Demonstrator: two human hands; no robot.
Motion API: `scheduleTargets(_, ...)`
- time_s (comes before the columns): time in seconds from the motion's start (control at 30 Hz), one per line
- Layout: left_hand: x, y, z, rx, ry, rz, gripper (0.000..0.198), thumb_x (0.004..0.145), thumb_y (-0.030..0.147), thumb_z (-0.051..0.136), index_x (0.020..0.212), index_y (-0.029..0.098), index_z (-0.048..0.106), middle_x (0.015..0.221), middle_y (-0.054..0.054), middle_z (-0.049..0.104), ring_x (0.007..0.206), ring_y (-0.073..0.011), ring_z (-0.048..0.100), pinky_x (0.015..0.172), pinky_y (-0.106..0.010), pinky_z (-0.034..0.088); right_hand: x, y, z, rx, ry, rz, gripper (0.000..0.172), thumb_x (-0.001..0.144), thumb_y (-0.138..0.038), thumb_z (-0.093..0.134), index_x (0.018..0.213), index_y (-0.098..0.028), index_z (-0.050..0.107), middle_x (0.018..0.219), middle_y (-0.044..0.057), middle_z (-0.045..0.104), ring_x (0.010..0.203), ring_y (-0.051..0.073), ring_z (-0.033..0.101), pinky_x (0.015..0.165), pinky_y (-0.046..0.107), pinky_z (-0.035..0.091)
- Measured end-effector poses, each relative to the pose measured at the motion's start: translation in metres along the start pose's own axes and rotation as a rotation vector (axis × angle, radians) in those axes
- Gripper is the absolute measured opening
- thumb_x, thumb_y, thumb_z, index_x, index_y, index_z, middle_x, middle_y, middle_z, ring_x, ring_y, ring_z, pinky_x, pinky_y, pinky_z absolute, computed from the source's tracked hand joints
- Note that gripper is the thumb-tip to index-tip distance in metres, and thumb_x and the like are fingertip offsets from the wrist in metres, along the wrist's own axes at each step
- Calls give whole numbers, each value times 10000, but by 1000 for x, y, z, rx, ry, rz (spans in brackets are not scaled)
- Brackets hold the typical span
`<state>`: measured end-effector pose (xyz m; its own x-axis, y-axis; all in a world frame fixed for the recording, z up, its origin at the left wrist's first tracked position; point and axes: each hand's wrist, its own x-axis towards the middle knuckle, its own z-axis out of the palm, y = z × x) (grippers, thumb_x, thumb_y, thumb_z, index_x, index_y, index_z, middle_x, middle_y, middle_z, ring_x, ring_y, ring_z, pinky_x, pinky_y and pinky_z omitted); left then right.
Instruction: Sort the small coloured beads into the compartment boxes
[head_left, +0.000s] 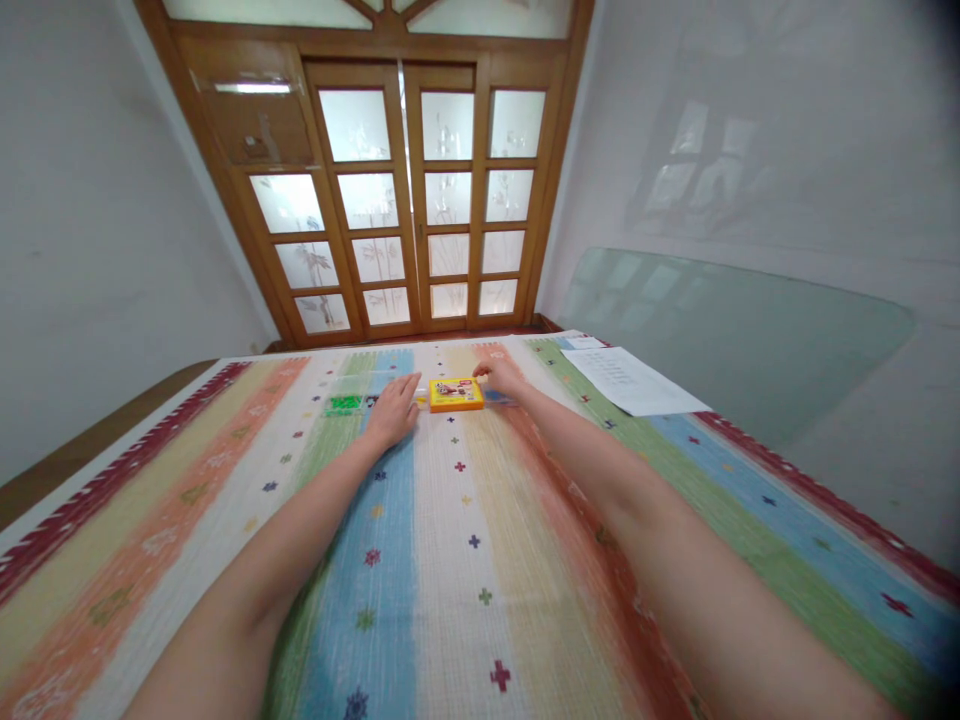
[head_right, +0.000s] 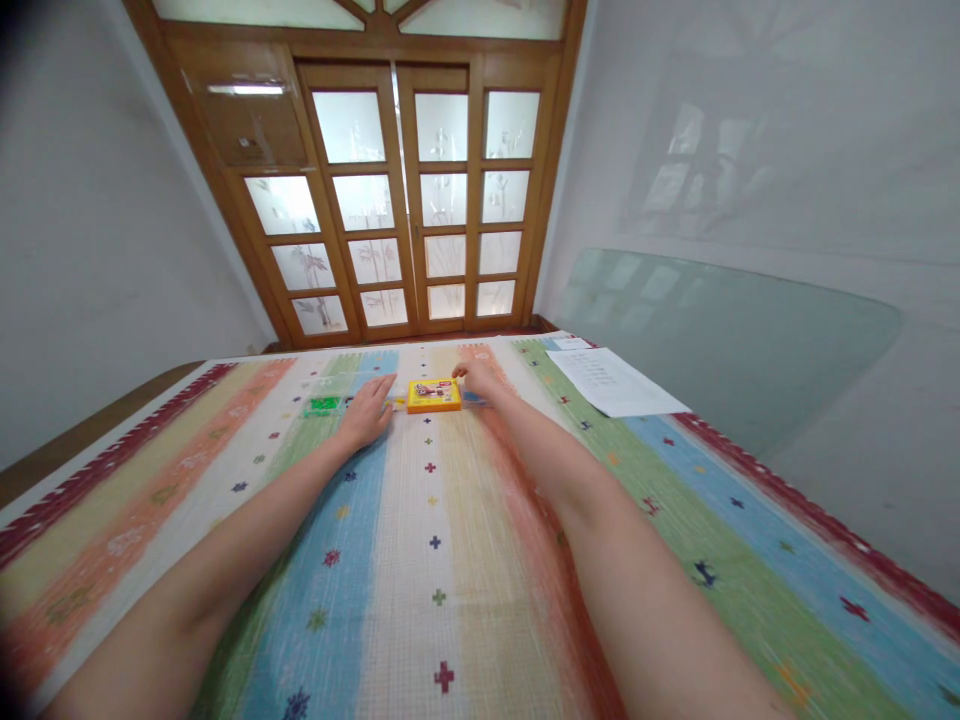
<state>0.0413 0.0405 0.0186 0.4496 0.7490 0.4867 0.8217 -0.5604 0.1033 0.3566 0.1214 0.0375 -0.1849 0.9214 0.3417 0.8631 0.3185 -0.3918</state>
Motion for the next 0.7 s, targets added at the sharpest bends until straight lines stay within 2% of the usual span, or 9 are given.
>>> scheduleTargets(0.1,1,1,3,5,1,-7,656,978,251,491,1622,196,381,1609,-141,484,1500,-300,433,1284,-483,326,-9,-2,-3,-7,-50,-91,326,982,-145,509,1143,-190,789,1202,82,773,1098,212,685,998,315,503)
scheduleTargets(0.17,0,2,3,16,-14,8,624,985,271,488,1601,201,419,1602,-136,497,1491,-300,445,1281,-485,324,-21,-12,1,-7,-65,-204,335,1040,-238,495,1257,-202,748,1336,101,719,1230,230,648,1101,363,470)
scheduleTargets(0.27,-5,3,3,30,-35,32,599,997,293,481,1585,185,446,1601,-147,499,1480,-303,452,1271,-493,321,-48,-35,12,-15,-123,-366,458,1061,-416,518,1473,-238,612,1545,123,570,1385,263,563,1191,431,414)
scheduleTargets(0.33,-9,4,3,31,-38,43,586,1009,305,472,1576,160,457,1585,-160,514,1467,-303,464,1261,-483,330,-68,-48,19,-40,-137,-428,610,1040,-488,546,1588,-229,485,1639,137,457,1497,301,454,1253,466,340)
scheduleTargets(0.47,-19,4,5,33,-97,67,570,1011,330,492,1555,159,490,1549,-160,554,1446,-300,491,1250,-472,338,-91,-61,27,-87,-201,-433,714,1022,-531,535,1652,-236,377,1721,98,311,1596,314,290,1314,500,239)
scheduleTargets(0.7,-29,3,9,41,-205,40,561,1036,364,469,1579,222,476,1628,-115,489,1527,-290,425,1304,-523,250,-93,-57,35,-102,-209,-439,748,1023,-548,504,1657,-184,350,1741,124,235,1616,318,232,1331,504,191)
